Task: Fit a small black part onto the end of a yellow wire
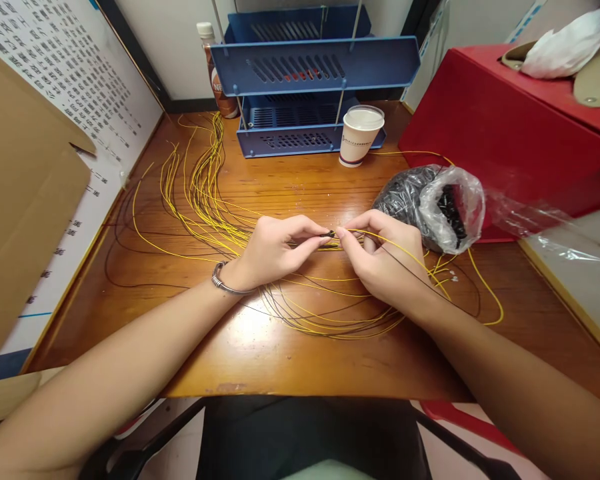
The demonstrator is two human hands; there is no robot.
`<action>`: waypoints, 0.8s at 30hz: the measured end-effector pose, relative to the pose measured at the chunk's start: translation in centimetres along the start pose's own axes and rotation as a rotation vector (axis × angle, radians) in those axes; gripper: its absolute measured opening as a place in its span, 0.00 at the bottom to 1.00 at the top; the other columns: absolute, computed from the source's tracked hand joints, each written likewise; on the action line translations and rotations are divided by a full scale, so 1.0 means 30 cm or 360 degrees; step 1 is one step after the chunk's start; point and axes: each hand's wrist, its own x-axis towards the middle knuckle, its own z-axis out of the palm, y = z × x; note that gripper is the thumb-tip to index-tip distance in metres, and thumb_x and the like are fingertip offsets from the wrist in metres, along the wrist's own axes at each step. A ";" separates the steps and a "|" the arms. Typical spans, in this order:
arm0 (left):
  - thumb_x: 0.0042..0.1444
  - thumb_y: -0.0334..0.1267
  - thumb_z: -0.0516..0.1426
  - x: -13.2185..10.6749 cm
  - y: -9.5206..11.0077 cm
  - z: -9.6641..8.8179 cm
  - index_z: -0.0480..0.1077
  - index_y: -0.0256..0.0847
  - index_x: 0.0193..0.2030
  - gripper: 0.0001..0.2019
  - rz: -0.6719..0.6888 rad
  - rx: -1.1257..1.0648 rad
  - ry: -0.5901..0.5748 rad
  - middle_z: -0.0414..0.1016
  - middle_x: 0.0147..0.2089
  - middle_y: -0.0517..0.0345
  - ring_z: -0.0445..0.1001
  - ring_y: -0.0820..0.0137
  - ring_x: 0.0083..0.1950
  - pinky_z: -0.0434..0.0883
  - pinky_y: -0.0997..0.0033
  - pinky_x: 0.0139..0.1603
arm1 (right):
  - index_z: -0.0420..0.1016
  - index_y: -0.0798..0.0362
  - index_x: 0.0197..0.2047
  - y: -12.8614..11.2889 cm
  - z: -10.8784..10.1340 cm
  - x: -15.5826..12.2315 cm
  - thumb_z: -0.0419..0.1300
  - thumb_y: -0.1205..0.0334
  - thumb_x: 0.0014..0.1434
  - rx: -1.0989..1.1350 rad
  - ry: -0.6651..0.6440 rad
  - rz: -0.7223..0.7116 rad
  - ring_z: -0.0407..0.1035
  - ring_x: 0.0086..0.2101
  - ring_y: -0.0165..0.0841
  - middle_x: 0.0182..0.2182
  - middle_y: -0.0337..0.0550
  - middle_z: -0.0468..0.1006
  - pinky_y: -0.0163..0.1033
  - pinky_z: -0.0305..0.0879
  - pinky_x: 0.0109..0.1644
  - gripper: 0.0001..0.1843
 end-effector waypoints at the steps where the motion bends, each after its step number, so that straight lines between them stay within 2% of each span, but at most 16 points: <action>1: 0.59 0.31 0.64 0.001 0.001 0.001 0.79 0.35 0.39 0.03 0.0000 0.0000 0.0002 0.85 0.35 0.55 0.82 0.75 0.30 0.78 0.83 0.34 | 0.76 0.52 0.31 0.003 0.001 -0.001 0.63 0.59 0.60 -0.0035 0.0013 -0.0056 0.60 0.19 0.27 0.20 0.35 0.72 0.36 0.56 0.27 0.08; 6: 0.58 0.30 0.64 0.001 0.003 0.006 0.79 0.33 0.37 0.02 0.0024 -0.0012 0.0046 0.85 0.34 0.54 0.83 0.75 0.31 0.78 0.84 0.34 | 0.75 0.51 0.33 0.031 0.007 -0.007 0.60 0.63 0.62 -0.0282 0.0062 -0.0434 0.65 0.22 0.29 0.24 0.39 0.76 0.36 0.58 0.29 0.06; 9: 0.58 0.30 0.64 0.000 0.004 0.008 0.79 0.34 0.37 0.02 0.0020 -0.0027 0.0052 0.85 0.34 0.55 0.82 0.75 0.30 0.78 0.84 0.33 | 0.74 0.52 0.34 0.041 0.007 -0.004 0.59 0.64 0.63 -0.0367 0.0040 -0.0568 0.67 0.23 0.29 0.26 0.41 0.78 0.36 0.58 0.29 0.06; 18: 0.58 0.32 0.63 0.001 0.006 0.006 0.78 0.35 0.35 0.03 0.0086 0.0087 0.0034 0.83 0.30 0.57 0.78 0.78 0.25 0.73 0.84 0.27 | 0.73 0.52 0.34 0.043 0.009 0.001 0.59 0.66 0.62 -0.0300 -0.0019 -0.0544 0.73 0.27 0.31 0.28 0.41 0.80 0.36 0.62 0.32 0.04; 24: 0.59 0.32 0.64 -0.001 0.001 0.008 0.77 0.35 0.37 0.02 0.0089 0.0113 0.0025 0.84 0.32 0.56 0.80 0.77 0.28 0.73 0.84 0.31 | 0.74 0.52 0.35 0.044 0.008 0.006 0.59 0.63 0.63 -0.0255 -0.0058 -0.0405 0.68 0.22 0.29 0.25 0.38 0.78 0.36 0.60 0.30 0.04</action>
